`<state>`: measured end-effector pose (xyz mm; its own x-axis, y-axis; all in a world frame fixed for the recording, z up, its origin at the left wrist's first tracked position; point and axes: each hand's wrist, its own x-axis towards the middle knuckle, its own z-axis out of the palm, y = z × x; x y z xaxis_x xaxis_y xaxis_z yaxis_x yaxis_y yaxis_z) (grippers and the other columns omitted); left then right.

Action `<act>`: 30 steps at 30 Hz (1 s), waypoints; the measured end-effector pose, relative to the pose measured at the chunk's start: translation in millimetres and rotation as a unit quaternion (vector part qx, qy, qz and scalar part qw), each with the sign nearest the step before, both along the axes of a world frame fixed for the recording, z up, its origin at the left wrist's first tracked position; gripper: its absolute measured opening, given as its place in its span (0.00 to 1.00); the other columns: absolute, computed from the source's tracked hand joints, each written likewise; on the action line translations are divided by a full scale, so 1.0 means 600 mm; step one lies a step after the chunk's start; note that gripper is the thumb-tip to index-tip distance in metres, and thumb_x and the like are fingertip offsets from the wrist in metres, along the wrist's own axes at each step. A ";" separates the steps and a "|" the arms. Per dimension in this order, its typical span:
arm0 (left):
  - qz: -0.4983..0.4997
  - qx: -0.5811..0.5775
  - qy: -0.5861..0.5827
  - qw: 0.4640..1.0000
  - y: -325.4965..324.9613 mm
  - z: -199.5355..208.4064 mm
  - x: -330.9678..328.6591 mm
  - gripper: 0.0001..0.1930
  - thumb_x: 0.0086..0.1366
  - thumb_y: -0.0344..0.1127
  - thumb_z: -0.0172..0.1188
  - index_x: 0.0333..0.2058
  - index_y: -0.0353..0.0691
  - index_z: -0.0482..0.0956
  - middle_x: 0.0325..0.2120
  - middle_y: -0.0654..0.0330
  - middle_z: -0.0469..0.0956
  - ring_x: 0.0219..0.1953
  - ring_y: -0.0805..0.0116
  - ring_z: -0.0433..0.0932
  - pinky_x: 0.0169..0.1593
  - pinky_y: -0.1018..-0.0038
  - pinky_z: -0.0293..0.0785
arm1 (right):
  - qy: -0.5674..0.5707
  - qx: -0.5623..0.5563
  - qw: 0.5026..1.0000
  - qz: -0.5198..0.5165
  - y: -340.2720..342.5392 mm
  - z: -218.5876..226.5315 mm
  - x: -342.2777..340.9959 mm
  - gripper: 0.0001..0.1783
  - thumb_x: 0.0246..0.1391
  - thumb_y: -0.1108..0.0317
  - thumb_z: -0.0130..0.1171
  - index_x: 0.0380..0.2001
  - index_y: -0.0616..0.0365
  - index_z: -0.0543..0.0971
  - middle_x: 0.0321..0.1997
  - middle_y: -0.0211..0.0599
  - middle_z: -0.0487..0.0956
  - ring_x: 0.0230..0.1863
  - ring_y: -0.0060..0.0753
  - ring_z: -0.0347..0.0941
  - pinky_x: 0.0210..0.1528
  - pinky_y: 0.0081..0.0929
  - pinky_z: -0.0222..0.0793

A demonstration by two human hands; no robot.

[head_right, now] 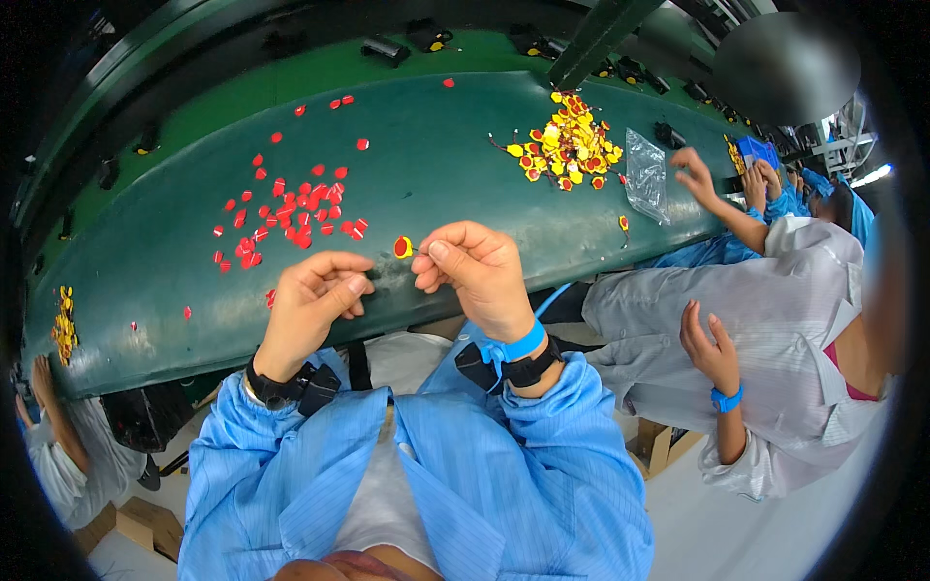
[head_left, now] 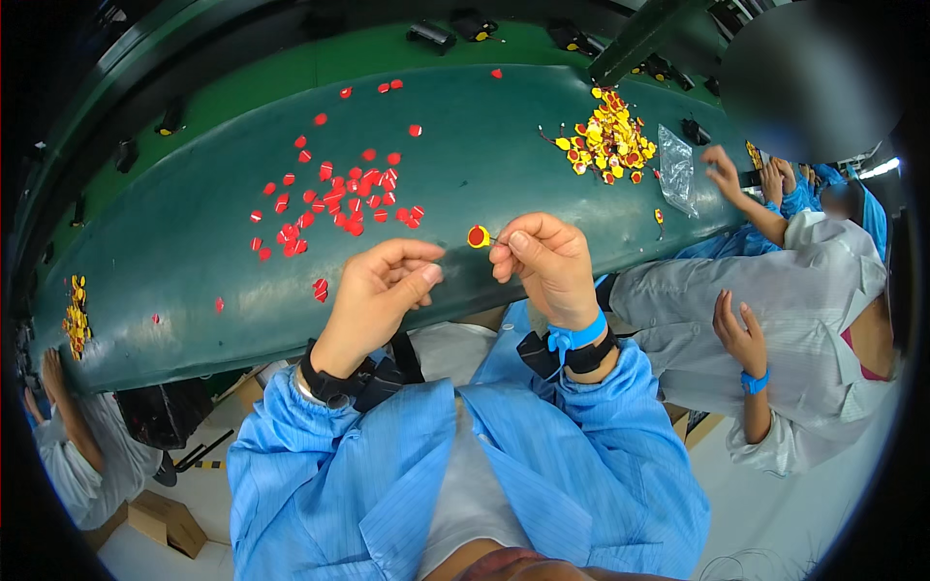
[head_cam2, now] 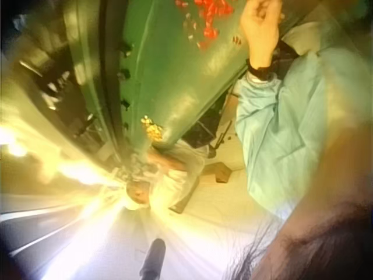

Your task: The recorder and other workers are seen applying small yellow and red labels or caps to black plastic components on a green conveyor belt in a factory setting.

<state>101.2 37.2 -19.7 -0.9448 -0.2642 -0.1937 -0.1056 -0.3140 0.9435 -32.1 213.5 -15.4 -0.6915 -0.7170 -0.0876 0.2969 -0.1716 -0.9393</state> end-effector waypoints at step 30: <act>0.014 0.109 -0.040 0.993 0.005 0.050 -0.020 0.07 0.62 0.33 0.61 0.31 0.34 0.77 0.20 0.61 0.78 0.16 0.80 0.74 0.18 0.86 0.68 | 0.721 0.118 0.678 -0.075 -0.029 0.030 0.030 0.10 0.37 0.73 0.61 0.28 0.59 0.76 0.20 0.32 0.72 0.19 0.33 0.69 0.21 0.29 0.64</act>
